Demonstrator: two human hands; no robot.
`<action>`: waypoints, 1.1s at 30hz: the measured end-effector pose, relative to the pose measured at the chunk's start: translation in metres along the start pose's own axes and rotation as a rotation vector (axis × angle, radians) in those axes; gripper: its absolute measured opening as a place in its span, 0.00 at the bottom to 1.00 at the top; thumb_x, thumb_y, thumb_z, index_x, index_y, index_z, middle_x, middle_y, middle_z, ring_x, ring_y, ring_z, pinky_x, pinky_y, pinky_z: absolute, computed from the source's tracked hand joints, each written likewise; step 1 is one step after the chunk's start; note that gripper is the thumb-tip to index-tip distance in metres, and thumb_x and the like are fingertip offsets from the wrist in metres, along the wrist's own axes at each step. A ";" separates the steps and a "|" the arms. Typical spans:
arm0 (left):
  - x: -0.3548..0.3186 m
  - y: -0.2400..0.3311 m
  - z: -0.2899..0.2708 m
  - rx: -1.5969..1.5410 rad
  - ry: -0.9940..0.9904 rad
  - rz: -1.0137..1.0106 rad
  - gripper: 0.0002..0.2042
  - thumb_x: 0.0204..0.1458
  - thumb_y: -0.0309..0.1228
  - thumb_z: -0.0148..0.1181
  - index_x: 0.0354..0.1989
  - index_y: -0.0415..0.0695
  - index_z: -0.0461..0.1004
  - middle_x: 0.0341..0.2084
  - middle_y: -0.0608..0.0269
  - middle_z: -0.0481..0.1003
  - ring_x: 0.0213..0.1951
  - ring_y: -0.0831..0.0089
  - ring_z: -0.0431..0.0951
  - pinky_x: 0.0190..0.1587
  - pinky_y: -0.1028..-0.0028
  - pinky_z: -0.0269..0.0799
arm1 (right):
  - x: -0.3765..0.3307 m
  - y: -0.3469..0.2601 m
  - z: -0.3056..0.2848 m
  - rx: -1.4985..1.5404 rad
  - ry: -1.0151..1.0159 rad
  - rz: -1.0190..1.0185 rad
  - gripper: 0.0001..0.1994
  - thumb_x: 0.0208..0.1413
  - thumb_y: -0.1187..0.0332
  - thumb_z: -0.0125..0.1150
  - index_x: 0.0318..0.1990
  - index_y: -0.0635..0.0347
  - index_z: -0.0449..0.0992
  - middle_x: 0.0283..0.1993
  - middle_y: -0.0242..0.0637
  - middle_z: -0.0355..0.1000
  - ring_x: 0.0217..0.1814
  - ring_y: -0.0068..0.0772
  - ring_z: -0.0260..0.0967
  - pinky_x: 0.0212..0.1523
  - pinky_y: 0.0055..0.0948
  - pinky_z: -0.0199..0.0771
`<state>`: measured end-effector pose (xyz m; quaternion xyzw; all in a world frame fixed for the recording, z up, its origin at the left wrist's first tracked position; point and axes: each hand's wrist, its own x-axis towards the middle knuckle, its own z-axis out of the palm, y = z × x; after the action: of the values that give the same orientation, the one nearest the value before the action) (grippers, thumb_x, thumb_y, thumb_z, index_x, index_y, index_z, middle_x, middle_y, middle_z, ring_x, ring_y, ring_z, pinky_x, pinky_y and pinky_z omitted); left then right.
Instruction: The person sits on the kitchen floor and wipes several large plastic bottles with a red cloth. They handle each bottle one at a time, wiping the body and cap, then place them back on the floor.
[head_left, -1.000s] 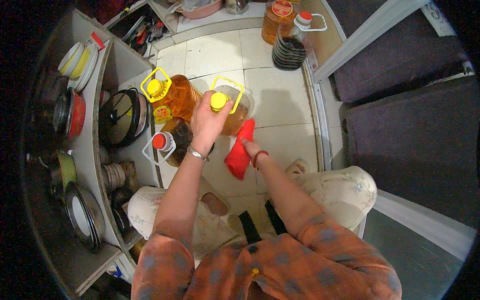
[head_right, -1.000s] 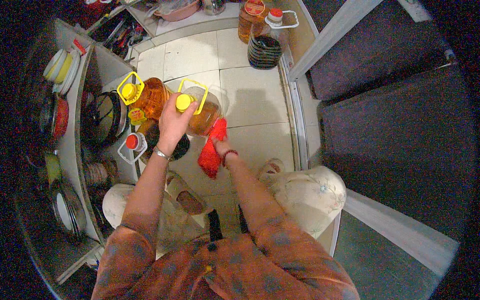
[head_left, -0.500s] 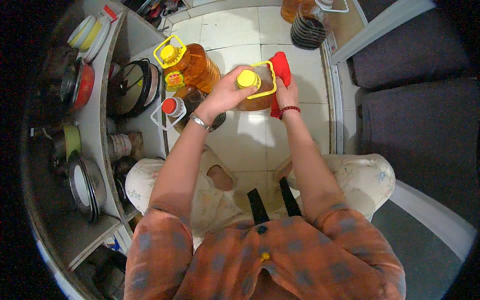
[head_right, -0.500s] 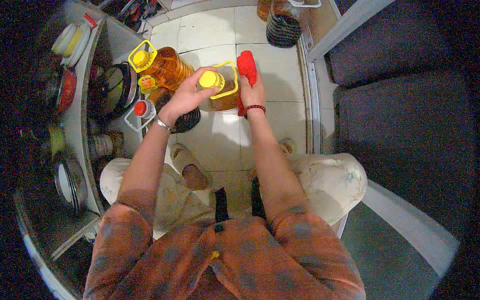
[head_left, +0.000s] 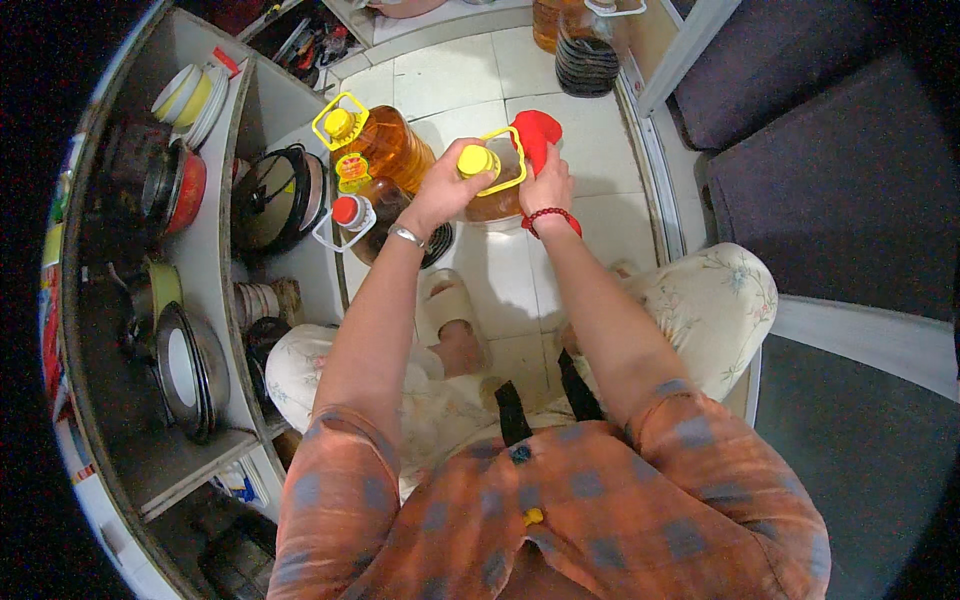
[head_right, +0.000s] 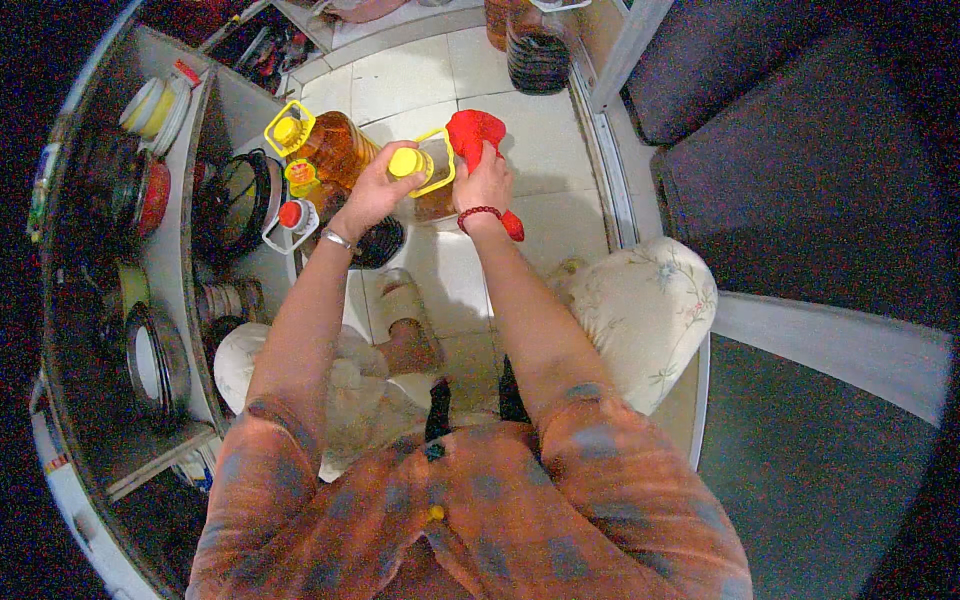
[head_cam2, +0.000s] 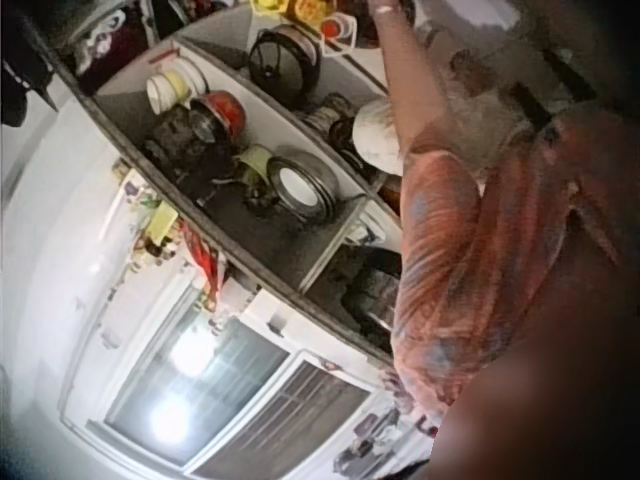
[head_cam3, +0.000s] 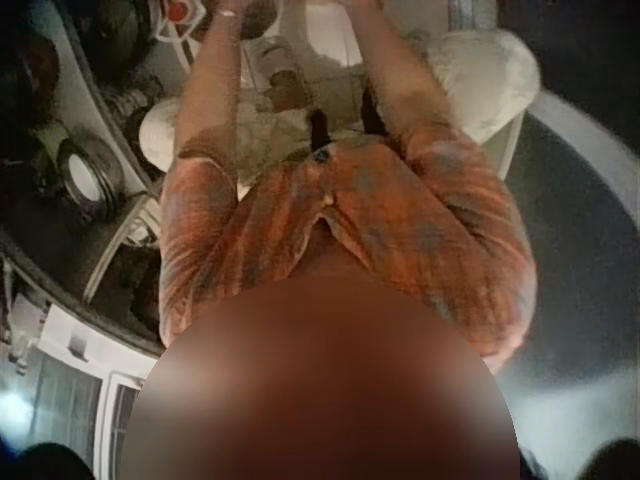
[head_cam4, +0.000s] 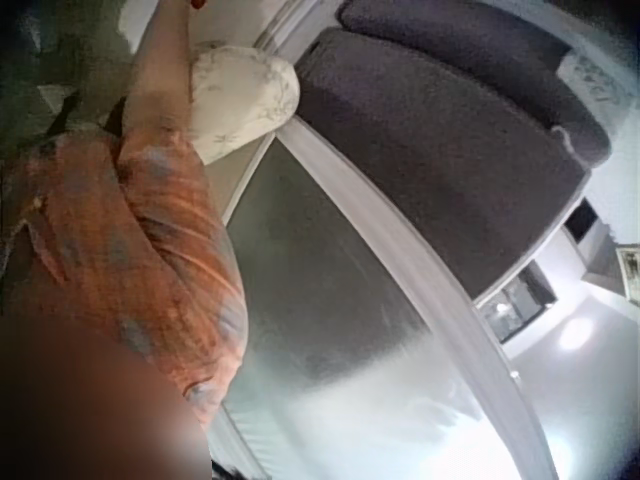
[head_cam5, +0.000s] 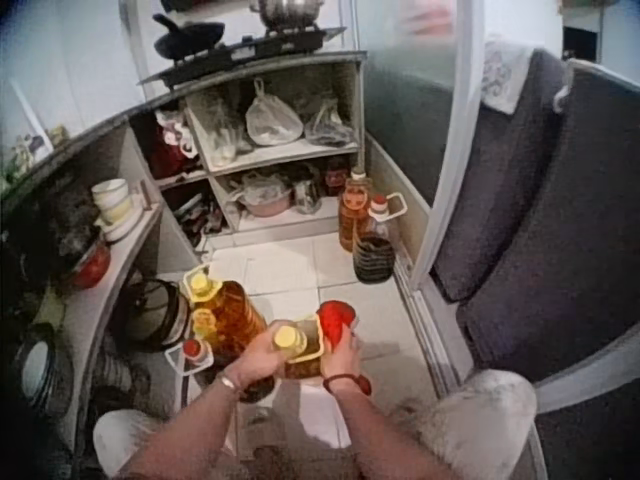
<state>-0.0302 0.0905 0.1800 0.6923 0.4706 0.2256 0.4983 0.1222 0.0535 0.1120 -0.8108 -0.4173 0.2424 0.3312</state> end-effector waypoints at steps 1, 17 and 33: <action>0.000 -0.002 0.000 0.009 0.010 0.009 0.21 0.52 0.30 0.63 0.54 0.43 0.65 0.40 0.67 0.73 0.44 0.77 0.72 0.49 0.75 0.68 | 0.001 0.002 0.001 0.015 0.014 -0.028 0.27 0.53 0.62 0.58 0.60 0.55 0.61 0.53 0.50 0.67 0.56 0.52 0.64 0.57 0.46 0.62; -0.004 0.006 0.009 0.212 0.085 0.062 0.15 0.45 0.34 0.60 0.43 0.47 0.70 0.27 0.61 0.74 0.31 0.71 0.75 0.36 0.70 0.73 | 0.032 0.068 0.024 0.542 -0.326 0.466 0.29 0.54 0.48 0.55 0.55 0.62 0.69 0.50 0.45 0.73 0.53 0.42 0.70 0.52 0.39 0.68; -0.088 -0.002 0.016 0.241 0.295 0.271 0.21 0.43 0.34 0.67 0.44 0.44 0.67 0.46 0.51 0.67 0.54 0.56 0.67 0.59 0.65 0.61 | 0.010 -0.056 -0.016 -0.141 -0.630 -0.402 0.25 0.49 0.47 0.59 0.49 0.54 0.72 0.48 0.53 0.72 0.50 0.57 0.70 0.50 0.46 0.70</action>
<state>-0.0586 0.0059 0.1856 0.7632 0.4644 0.3314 0.3032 0.1095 0.0808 0.1632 -0.6193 -0.6650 0.3808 0.1710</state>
